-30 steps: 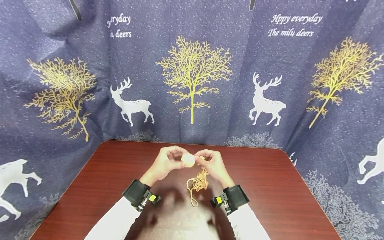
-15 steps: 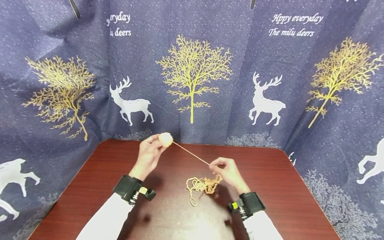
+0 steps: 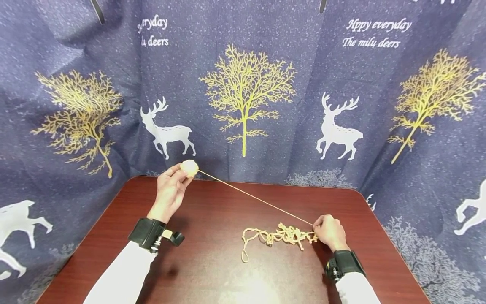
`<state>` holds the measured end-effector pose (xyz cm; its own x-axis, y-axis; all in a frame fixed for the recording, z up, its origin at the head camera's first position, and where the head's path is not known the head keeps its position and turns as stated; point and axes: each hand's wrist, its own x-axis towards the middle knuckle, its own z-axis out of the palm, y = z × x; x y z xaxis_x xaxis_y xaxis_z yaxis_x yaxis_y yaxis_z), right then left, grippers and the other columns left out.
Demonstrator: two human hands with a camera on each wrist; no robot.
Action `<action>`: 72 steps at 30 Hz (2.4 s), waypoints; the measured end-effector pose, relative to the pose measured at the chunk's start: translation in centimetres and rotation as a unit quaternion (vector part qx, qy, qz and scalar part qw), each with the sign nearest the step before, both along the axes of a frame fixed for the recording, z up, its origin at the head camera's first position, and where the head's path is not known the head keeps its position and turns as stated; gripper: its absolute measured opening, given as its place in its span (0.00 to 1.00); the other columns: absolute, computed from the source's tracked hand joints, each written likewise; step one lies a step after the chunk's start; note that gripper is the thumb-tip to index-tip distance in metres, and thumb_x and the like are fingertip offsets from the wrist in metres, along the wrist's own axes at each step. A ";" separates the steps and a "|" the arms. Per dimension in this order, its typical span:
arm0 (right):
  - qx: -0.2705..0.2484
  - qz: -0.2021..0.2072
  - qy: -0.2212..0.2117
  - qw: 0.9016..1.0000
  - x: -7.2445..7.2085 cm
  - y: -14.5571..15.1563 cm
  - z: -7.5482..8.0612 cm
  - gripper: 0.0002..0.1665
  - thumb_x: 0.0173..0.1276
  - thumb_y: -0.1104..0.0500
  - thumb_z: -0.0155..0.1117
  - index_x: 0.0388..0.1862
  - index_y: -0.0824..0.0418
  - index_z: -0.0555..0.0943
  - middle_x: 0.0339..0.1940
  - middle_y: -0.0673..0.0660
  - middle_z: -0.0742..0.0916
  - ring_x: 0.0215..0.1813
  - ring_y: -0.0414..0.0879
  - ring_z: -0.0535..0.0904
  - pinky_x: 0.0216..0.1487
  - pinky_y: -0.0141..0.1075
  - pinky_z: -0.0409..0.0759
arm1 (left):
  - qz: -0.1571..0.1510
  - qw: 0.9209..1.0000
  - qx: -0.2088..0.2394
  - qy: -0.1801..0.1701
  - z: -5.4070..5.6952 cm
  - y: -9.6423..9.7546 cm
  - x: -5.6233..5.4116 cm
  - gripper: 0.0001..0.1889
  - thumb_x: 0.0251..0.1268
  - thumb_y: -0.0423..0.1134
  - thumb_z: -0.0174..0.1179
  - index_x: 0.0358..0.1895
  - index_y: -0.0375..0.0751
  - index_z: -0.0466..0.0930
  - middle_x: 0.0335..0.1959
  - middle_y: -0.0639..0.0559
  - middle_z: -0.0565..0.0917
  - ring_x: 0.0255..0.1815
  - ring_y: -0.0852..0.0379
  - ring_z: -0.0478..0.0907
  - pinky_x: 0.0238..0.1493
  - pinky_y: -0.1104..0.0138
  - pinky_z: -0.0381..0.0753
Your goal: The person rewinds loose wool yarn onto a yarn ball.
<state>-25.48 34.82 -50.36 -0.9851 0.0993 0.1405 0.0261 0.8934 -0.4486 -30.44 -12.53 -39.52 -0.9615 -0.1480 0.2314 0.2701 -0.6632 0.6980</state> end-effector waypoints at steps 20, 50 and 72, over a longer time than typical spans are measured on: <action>-0.340 0.266 0.062 0.900 -2.5 -18.6 9.4 0.20 0.63 0.68 0.72 0.54 0.68 0.81 0.51 0.64 0.87 0.54 0.56 0.85 0.53 0.39 0.84 | -0.091 0.986 -0.134 0.027 0.3 7.4 2.2 0.15 0.51 0.16 0.61 0.41 0.34 0.82 0.36 0.50 0.87 0.39 0.58 0.84 0.42 0.69 0.86; -0.527 0.178 0.123 0.822 -2.0 -22.0 8.6 0.12 0.62 0.68 0.74 0.41 0.76 0.85 0.35 0.57 0.90 0.37 0.40 0.84 0.40 0.29 0.82 | -0.189 0.982 -0.013 0.028 1.0 6.6 2.7 0.15 0.64 0.19 0.55 0.47 0.40 0.82 0.46 0.46 0.86 0.44 0.52 0.86 0.48 0.60 0.88; -0.233 0.125 0.004 0.964 -0.8 -14.2 2.6 0.05 0.60 0.69 0.71 0.36 0.66 0.88 0.26 0.57 0.87 0.24 0.44 0.80 0.25 0.32 0.78 | -0.043 0.997 -0.050 0.048 1.8 5.4 2.0 0.18 0.53 0.13 0.60 0.42 0.36 0.79 0.33 0.49 0.83 0.38 0.54 0.85 0.43 0.59 0.89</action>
<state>-26.33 20.65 -47.73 -0.9853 -0.0879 0.1463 -0.1701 0.5731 -0.8016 -28.45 -7.16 -37.68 -0.9421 -0.0383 0.3332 0.2849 -0.6158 0.7346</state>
